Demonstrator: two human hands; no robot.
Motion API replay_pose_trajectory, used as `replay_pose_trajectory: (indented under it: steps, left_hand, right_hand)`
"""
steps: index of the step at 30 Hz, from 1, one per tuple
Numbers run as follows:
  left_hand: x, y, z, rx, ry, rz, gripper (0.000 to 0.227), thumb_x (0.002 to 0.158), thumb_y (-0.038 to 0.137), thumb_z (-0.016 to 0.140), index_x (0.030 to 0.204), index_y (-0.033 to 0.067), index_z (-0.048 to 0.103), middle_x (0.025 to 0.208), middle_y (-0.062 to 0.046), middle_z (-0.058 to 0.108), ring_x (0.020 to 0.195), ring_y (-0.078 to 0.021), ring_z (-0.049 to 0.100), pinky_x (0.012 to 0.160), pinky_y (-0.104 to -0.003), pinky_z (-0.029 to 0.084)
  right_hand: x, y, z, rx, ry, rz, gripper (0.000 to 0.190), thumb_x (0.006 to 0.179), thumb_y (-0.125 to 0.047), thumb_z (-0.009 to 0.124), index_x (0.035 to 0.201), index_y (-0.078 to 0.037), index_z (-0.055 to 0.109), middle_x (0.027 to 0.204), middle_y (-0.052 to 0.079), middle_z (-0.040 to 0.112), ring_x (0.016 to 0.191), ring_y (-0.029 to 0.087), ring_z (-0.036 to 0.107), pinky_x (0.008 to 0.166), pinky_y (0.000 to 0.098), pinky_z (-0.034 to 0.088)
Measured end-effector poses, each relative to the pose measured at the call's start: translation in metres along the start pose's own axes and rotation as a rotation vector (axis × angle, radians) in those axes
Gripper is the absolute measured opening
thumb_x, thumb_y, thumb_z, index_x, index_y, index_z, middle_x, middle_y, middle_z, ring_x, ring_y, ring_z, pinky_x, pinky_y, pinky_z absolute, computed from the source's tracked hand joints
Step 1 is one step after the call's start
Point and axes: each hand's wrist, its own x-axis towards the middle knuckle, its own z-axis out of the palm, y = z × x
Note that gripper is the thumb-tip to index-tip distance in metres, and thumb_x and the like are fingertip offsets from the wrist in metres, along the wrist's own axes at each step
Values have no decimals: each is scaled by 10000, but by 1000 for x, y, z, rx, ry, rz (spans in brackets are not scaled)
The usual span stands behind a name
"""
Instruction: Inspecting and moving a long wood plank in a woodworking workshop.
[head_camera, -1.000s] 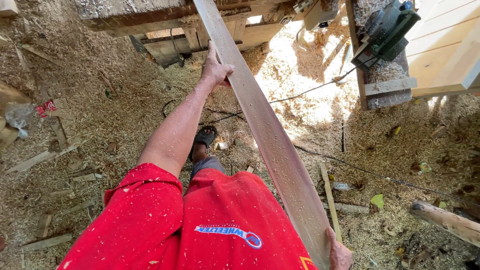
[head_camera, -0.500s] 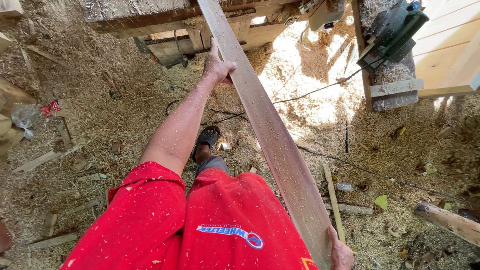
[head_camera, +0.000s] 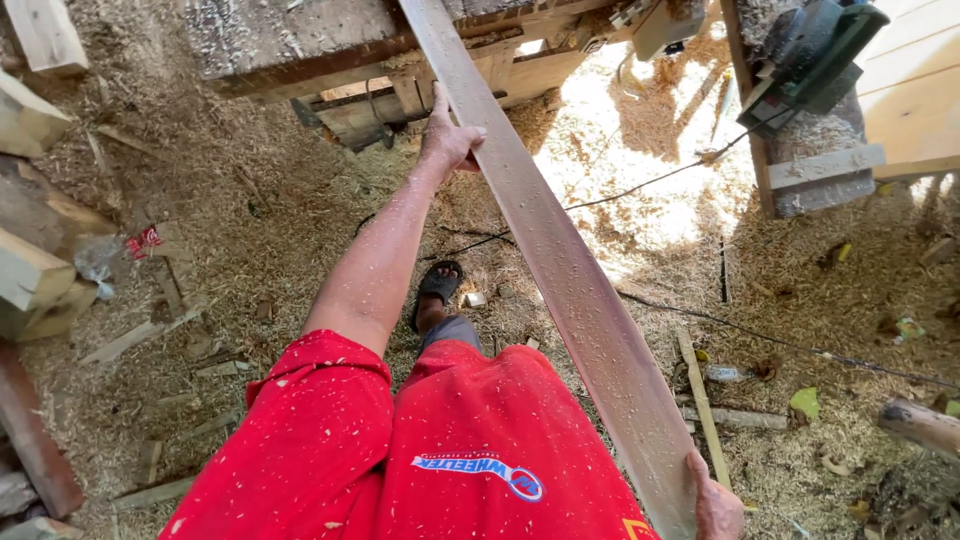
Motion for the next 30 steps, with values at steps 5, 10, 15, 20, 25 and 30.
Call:
replay_pose_trajectory:
  steps: [5,10,15,20,25,30]
  left_hand:
    - [-2,5,-5,-11,-6,-10,1209,815,-20,710,1618,256,-150,1309,-216,682,839,-291,794,508,-425,691]
    - [0,7,-6,4,2,-22,1211,806,-23,719,1611,263,-139,1304,-198,665,836,-269,791,500,-408,701]
    - [3,10,-7,59,30,-10,1216,806,-19,735,1614,255,-131,1297,-200,668,839,-266,799,501,-392,695]
    - [6,13,-9,20,20,0,1219,794,-38,727,1608,260,-131,1285,-205,656,837,-272,795,492,-398,702]
    - [30,-18,-8,10,34,151,1181,766,-97,692,1618,240,-55,1295,-189,664,835,-288,788,479,-441,705]
    - [16,-24,14,-101,32,8,1209,784,-69,675,1608,268,-142,1237,-221,682,772,-320,759,468,-455,653]
  right_hand:
    - [-10,-11,-1,-19,3,-33,883,761,-828,715,899,37,826,797,228,738,804,312,648,824,424,486]
    - [-12,-15,1,-38,7,-9,904,777,-850,702,866,40,834,794,230,734,810,320,651,813,422,484]
    - [-13,-20,2,7,11,-30,859,761,-844,704,872,-1,831,794,176,726,796,301,645,810,417,463]
    - [-1,-3,16,-16,-6,-46,970,817,-888,682,728,73,769,696,232,694,732,334,613,754,453,468]
    - [43,20,23,-261,43,-368,588,941,-600,706,1029,-18,704,740,154,681,740,296,673,742,388,533]
    - [25,-3,-13,-29,-115,-315,432,921,-397,720,1277,-155,687,826,43,760,764,225,763,757,353,609]
